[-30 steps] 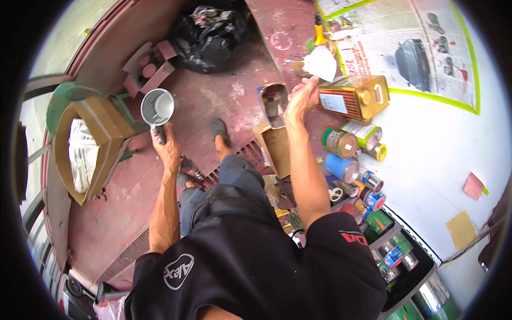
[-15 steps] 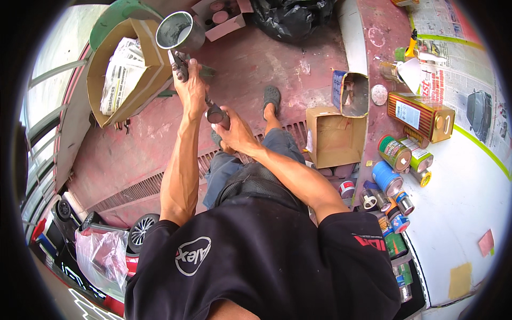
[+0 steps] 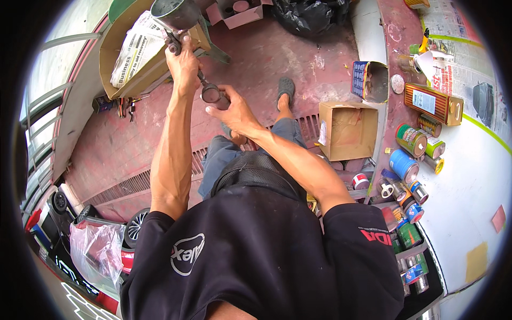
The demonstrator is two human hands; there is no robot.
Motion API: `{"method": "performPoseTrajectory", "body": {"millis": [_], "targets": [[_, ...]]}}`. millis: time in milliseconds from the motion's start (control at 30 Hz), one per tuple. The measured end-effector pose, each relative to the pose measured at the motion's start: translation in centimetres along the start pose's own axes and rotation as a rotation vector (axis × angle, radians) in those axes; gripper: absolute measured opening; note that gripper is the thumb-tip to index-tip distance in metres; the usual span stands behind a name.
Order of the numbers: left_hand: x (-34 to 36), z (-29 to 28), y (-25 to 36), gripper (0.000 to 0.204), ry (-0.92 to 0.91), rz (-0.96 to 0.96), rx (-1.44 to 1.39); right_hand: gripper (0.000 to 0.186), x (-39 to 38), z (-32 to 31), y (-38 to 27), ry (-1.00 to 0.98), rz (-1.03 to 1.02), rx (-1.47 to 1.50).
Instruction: The person prepares a spray gun by pouring liquid from a can into its container using a funnel. They then walk to a car part covered in newspaper and apply a coat of green paint using the spray gun.
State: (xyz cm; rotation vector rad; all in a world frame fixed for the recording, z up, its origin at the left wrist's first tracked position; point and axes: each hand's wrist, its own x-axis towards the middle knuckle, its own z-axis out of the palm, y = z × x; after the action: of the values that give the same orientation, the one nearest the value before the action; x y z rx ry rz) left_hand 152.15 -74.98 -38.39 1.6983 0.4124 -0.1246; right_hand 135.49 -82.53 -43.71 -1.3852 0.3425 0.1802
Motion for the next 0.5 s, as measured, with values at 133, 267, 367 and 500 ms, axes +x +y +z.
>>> {"method": "performPoseTrajectory", "body": {"millis": [133,267,367,500], "targets": [[1.5,-2.4,-0.3,0.037,0.066,0.039,-0.072,0.050,-1.8,2.7,-0.6,0.054,-0.061,-0.109],[2.0,-5.1,1.0,0.033,0.084,-0.052,-0.011,0.052,-1.7,4.3,-0.7,-0.004,-0.046,-0.097],[2.1,-6.9,1.1,0.037,0.079,-0.068,-0.076,0.057,-1.2,4.5,0.1,-0.143,0.168,0.056],[2.2,-8.9,0.9,0.035,0.108,-0.053,-0.123,0.050,-1.0,5.9,0.2,-0.185,0.209,0.073]]}}
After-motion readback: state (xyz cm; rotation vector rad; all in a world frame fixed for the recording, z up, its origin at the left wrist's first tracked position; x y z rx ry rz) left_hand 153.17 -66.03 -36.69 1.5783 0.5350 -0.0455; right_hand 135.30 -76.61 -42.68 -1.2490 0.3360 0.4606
